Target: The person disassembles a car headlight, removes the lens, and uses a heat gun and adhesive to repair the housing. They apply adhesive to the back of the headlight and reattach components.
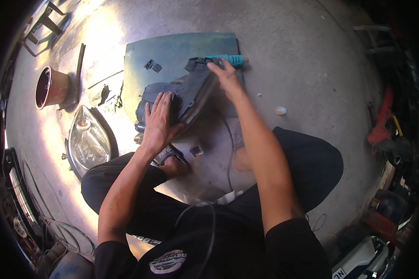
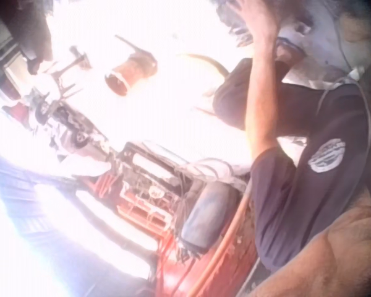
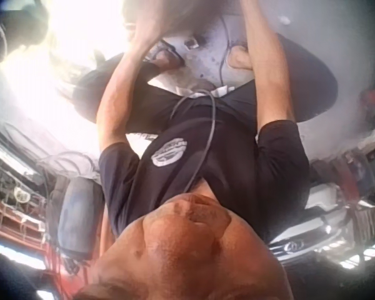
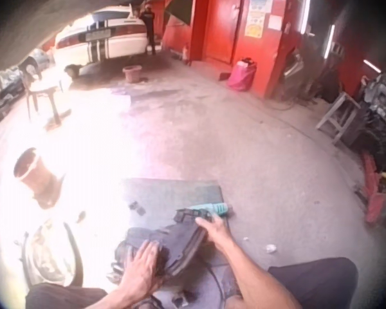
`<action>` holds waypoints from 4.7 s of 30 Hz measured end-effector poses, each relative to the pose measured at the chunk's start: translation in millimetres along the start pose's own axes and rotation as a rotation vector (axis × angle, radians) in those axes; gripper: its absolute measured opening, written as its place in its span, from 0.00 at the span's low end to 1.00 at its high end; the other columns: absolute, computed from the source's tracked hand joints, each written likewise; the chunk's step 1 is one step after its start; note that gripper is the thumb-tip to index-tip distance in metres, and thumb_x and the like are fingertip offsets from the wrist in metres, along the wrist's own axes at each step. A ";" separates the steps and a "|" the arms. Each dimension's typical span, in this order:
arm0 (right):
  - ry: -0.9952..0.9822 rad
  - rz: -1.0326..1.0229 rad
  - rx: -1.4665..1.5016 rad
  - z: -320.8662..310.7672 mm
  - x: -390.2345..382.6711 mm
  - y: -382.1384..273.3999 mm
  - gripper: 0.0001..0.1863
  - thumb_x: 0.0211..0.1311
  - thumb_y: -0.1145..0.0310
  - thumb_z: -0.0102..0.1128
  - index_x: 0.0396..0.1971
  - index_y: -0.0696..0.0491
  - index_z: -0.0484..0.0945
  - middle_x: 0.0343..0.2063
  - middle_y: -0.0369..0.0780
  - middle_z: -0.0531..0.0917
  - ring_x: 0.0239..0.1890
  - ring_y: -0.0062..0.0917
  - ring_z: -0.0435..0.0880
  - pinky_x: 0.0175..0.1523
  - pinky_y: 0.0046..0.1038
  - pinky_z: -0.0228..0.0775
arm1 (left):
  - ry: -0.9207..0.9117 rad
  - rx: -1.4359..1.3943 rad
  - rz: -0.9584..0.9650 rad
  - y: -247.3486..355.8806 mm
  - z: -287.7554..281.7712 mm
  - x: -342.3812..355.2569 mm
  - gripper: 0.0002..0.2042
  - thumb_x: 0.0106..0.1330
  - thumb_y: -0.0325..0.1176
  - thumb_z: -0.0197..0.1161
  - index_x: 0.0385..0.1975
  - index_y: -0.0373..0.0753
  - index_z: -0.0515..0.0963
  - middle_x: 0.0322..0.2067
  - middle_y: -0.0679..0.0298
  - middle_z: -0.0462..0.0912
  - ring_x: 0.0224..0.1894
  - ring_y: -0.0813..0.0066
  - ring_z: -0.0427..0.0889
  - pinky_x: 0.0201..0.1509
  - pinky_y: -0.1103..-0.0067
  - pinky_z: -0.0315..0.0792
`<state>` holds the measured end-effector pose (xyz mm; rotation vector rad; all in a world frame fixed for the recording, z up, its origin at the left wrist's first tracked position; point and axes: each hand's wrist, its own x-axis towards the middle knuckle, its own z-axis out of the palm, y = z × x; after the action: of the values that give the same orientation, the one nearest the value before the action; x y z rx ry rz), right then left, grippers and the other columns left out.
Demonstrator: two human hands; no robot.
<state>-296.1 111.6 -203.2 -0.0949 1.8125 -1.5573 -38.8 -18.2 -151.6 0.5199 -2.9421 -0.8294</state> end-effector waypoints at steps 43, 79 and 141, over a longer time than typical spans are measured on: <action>-0.133 -0.223 -0.566 5.8 41.8 -21.9 0.35 0.67 0.49 0.71 0.65 0.60 0.79 0.50 0.54 0.88 0.56 0.41 0.87 0.57 0.38 0.80 | -0.095 0.356 0.265 11.8 -15.7 -15.8 0.36 0.62 0.34 0.66 0.72 0.33 0.66 0.68 0.39 0.70 0.73 0.40 0.69 0.78 0.46 0.58; -0.186 -0.273 -0.605 -24.3 -83.0 0.5 0.42 0.54 0.71 0.81 0.71 0.61 0.73 0.37 0.42 0.88 0.36 0.22 0.87 0.39 0.23 0.81 | -0.064 0.329 0.249 16.5 -12.6 3.8 0.47 0.48 0.40 0.83 0.70 0.36 0.68 0.67 0.46 0.73 0.70 0.49 0.72 0.78 0.57 0.61; -0.474 -0.377 -1.007 16.1 -16.3 -71.8 0.17 0.67 0.66 0.67 0.49 0.63 0.88 0.36 0.51 0.91 0.39 0.35 0.90 0.48 0.35 0.80 | 0.007 0.262 0.286 2.3 -7.7 12.0 0.34 0.46 0.32 0.78 0.59 0.38 0.76 0.55 0.50 0.79 0.59 0.53 0.78 0.69 0.60 0.69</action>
<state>-303.3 87.5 -132.2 -1.2139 2.0490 -0.5888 -49.9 -24.2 -144.4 0.1019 -3.0323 -0.4147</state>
